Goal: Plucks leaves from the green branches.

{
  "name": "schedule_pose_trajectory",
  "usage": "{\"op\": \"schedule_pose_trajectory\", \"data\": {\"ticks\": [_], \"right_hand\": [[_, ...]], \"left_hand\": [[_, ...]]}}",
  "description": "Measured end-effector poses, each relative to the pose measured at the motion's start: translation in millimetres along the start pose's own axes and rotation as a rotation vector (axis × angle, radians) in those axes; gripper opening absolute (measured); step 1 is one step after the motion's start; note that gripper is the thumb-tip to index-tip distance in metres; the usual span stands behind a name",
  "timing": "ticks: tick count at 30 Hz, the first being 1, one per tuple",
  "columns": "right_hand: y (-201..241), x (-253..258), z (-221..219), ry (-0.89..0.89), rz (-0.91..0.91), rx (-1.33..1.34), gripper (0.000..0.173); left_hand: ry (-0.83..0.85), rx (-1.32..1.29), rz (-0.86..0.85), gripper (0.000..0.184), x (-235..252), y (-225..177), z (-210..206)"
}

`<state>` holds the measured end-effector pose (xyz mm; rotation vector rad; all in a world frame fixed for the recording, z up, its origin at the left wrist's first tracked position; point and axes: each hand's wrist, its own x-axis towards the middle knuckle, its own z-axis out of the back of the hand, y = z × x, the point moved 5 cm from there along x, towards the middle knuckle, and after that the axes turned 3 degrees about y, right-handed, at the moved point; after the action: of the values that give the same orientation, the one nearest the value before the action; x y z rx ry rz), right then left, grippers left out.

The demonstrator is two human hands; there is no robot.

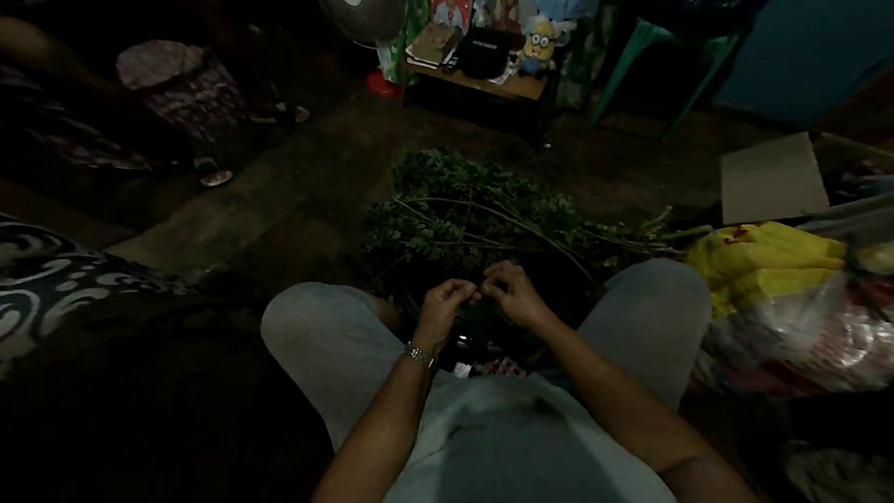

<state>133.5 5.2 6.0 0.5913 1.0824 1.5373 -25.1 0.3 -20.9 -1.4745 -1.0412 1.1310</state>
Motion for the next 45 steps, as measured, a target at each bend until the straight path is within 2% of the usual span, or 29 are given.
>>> {"op": "schedule_pose_trajectory", "data": {"ticks": [6,11,15,19,23,25,27,29,33,37,42,45], "right_hand": [[-4,1,4,0.067,-0.055,0.031,0.038],[3,-1,-2,0.085,0.026,-0.026,0.027],[4,-3,11,-0.013,-0.034,-0.044,0.027],[1,-3,17,-0.113,-0.076,-0.001,0.039],[-9,1,2,0.083,-0.093,0.034,0.048],[-8,0,-6,0.170,-0.099,0.074,0.042],[-3,-1,-9,0.167,-0.063,0.105,0.032],[0,-1,-10,0.129,-0.019,0.130,0.025],[1,-1,-8,0.106,-0.029,0.066,0.025],[-1,-3,-5,0.078,-0.018,0.050,0.026],[3,-4,-2,0.042,-0.030,0.076,0.026],[4,-5,-1,0.038,-0.039,0.101,0.024]], "left_hand": [[-0.077,-0.072,0.014,0.014,2,1,4],[-0.071,-0.023,0.028,0.015,2,3,5],[-0.131,-0.129,0.061,0.015,3,4,8],[-0.152,-0.294,0.091,0.015,3,6,8],[-0.142,-0.377,0.105,0.015,4,10,6],[-0.116,-0.418,0.099,0.016,6,13,7],[-0.087,-0.433,0.115,0.017,6,14,6],[-0.065,-0.422,0.130,0.019,6,15,5],[0.012,-0.306,0.147,0.031,6,16,1],[0.080,-0.129,0.069,0.014,1,7,-2],[0.185,-0.227,0.001,0.027,0,8,-1],[0.174,-0.063,-0.020,0.022,1,6,0]]}}
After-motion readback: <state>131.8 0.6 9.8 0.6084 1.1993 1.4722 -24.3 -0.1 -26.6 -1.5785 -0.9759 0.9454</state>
